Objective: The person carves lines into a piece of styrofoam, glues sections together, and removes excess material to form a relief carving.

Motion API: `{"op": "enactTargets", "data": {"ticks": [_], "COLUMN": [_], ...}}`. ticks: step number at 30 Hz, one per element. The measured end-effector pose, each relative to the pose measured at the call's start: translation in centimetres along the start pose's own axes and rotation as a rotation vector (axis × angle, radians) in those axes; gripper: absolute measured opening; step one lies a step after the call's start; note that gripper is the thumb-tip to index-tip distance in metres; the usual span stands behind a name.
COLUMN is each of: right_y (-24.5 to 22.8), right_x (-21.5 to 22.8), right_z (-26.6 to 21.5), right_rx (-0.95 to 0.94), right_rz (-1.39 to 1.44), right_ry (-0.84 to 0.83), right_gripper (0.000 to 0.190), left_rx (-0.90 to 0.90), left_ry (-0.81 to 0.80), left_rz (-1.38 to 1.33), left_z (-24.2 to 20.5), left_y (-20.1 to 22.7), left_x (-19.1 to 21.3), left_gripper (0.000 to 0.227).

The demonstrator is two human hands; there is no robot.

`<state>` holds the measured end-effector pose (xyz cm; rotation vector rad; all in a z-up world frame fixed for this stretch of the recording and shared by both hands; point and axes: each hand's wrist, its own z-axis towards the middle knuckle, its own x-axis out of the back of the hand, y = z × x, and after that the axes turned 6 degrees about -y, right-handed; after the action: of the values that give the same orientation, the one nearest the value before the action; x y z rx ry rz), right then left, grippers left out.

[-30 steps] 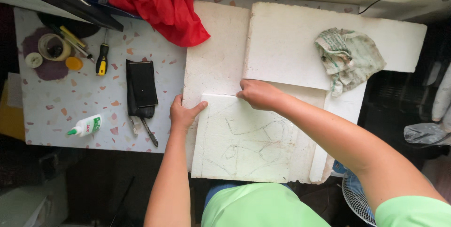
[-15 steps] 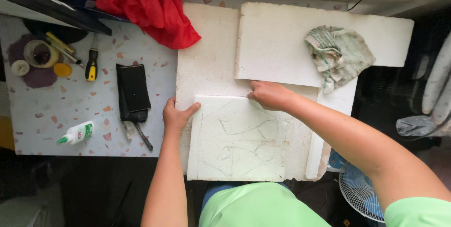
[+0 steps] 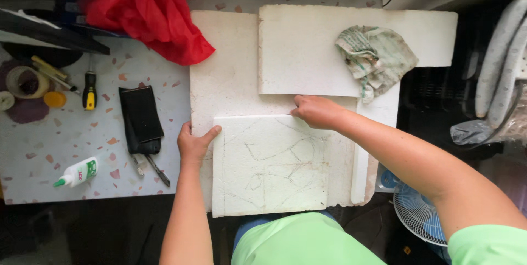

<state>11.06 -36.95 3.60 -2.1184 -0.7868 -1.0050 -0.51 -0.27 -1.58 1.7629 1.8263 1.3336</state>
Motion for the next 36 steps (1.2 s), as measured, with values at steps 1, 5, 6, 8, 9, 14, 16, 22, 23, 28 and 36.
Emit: {"op": "enactTargets", "data": {"ticks": [1,5,6,8,9,14,16,22,23,28,36], "right_y": [0.4,1.4,1.7,1.5,1.4,1.6,1.8,2.2,2.4,3.1,5.2], "right_x": [-0.5,-2.1,-2.4,-1.8,-1.4,-0.5,-0.4,-0.1,-0.3,-0.8,-4.0], "right_z": [-0.3,-1.0,-1.2,-1.8,-2.0,-3.3,-3.9,-5.1,-5.3,-6.8,-8.0], "right_rx": [-0.007,-0.028,-0.033,-0.052,-0.067,-0.092,-0.093,-0.096,-0.105,-0.135,-0.166], "right_rz": [0.000,-0.009,-0.020,-0.021,-0.024,0.018,0.014,0.060,0.056,0.065,0.074], "right_ry": [0.001,0.011,0.018,-0.007,-0.031,-0.068,-0.058,-0.061,-0.067,-0.072,-0.050], "right_gripper": [0.013,0.014,0.014,0.015,0.016,0.021,0.020,0.018,0.018,0.019,0.014], "left_rx": [-0.004,-0.010,-0.018,-0.013,-0.007,-0.014,-0.011,-0.003,-0.008,-0.019,-0.020], "left_ry": [-0.006,0.004,0.010,0.002,-0.003,-0.001,0.001,0.002,0.008,0.013,0.007], "left_rz": [0.001,0.014,0.029,0.021,0.013,0.001,-0.015,-0.016,-0.026,-0.014,-0.004], "left_z": [0.0,0.6,0.8,0.4,0.3,-0.4,-0.5,-0.6,-0.5,-0.1,0.1], "left_y": [0.0,-0.6,-1.0,-0.6,-0.3,0.6,0.6,0.8,0.6,0.1,-0.1], "left_x": [-0.1,0.1,0.1,0.2,0.2,0.0,-0.1,-0.3,-0.3,-0.5,-0.6], "left_gripper": [0.083,0.084,0.084,0.084,0.084,0.081,0.082,0.080,0.080,0.079,0.080]}}
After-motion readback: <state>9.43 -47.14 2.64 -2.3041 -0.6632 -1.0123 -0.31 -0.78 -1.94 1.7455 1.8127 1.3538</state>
